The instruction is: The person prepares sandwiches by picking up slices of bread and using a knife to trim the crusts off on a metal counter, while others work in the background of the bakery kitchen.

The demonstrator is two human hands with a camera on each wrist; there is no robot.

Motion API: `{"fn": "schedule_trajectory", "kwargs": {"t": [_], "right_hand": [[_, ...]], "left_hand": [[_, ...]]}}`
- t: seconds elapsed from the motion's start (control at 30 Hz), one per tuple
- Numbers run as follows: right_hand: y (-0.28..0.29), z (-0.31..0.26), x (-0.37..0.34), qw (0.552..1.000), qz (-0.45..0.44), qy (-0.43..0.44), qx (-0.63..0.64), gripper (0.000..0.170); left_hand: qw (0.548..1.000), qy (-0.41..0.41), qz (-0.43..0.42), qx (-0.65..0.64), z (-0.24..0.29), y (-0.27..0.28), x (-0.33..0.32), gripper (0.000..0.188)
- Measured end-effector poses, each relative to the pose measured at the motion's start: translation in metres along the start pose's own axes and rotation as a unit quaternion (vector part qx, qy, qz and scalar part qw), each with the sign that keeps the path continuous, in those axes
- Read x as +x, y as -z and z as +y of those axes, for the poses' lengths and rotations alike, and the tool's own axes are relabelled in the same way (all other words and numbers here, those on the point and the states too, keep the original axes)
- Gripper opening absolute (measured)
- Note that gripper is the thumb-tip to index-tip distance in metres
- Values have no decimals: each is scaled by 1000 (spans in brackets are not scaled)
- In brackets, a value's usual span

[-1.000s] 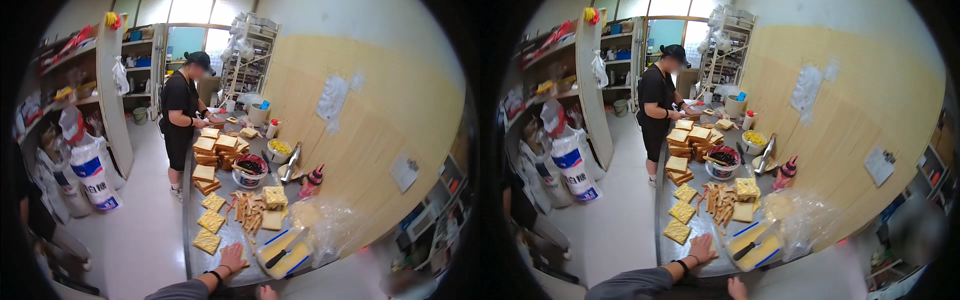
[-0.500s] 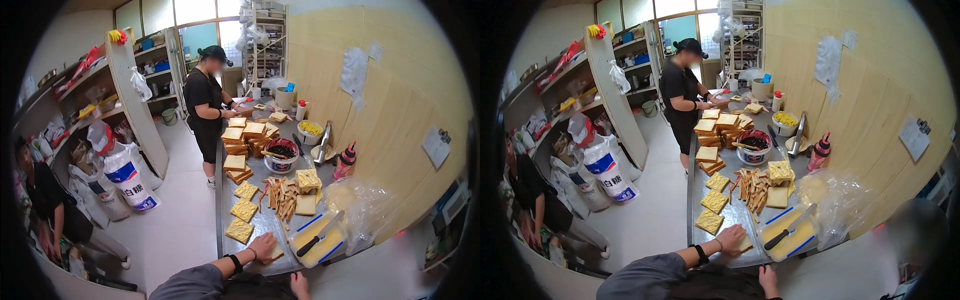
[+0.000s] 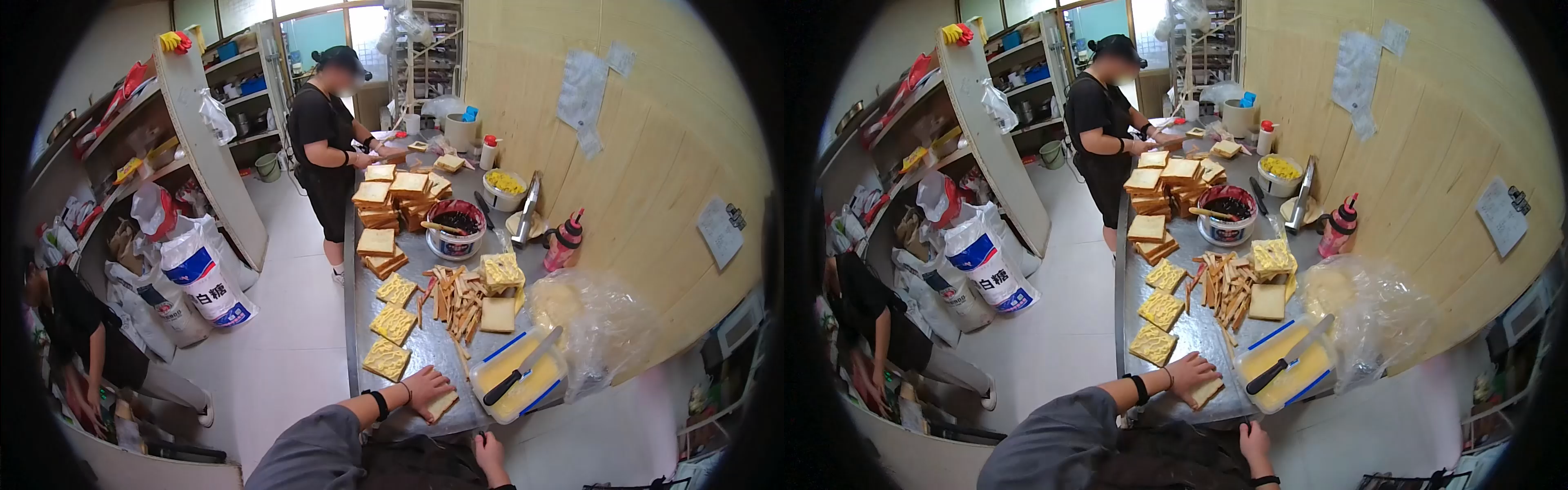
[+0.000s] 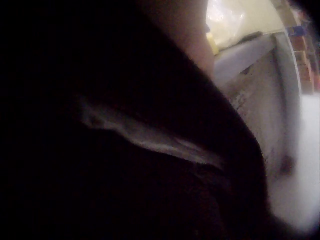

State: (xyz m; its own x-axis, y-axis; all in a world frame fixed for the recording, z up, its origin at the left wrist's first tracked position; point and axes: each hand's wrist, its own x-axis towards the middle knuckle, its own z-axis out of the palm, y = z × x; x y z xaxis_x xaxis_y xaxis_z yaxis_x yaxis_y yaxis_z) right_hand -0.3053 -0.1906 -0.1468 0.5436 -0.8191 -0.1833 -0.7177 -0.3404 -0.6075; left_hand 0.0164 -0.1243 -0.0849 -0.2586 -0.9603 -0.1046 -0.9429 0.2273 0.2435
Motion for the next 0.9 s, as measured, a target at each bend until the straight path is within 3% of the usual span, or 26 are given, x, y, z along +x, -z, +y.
{"fn": "schedule_trajectory", "kwargs": {"t": [0.07,0.17,0.3,0.43,0.57,0.83,0.9], "right_hand": [[4,-4,-4,1000,-1,4,-1,33],[9,-8,-4,1000,-21,8,12,35],[6,-5,-3,999,-41,0,2,36],[16,-17,-1,1000,-20,14,16,31],[25,-24,1,1000,-20,11,22,31],[19,-24,5,995,-73,-17,60,29],[14,-26,11,994,-60,-1,89,27]], "left_hand": [[999,51,8,3,20,6,-14,108],[978,165,129,-14,43,-24,-25,105],[948,232,216,-41,61,-47,-18,93],[976,100,174,-89,42,-36,-4,88],[984,62,141,-86,30,-29,-1,88],[932,252,243,-96,39,-36,18,86],[933,276,211,-97,39,-38,21,93]]}}
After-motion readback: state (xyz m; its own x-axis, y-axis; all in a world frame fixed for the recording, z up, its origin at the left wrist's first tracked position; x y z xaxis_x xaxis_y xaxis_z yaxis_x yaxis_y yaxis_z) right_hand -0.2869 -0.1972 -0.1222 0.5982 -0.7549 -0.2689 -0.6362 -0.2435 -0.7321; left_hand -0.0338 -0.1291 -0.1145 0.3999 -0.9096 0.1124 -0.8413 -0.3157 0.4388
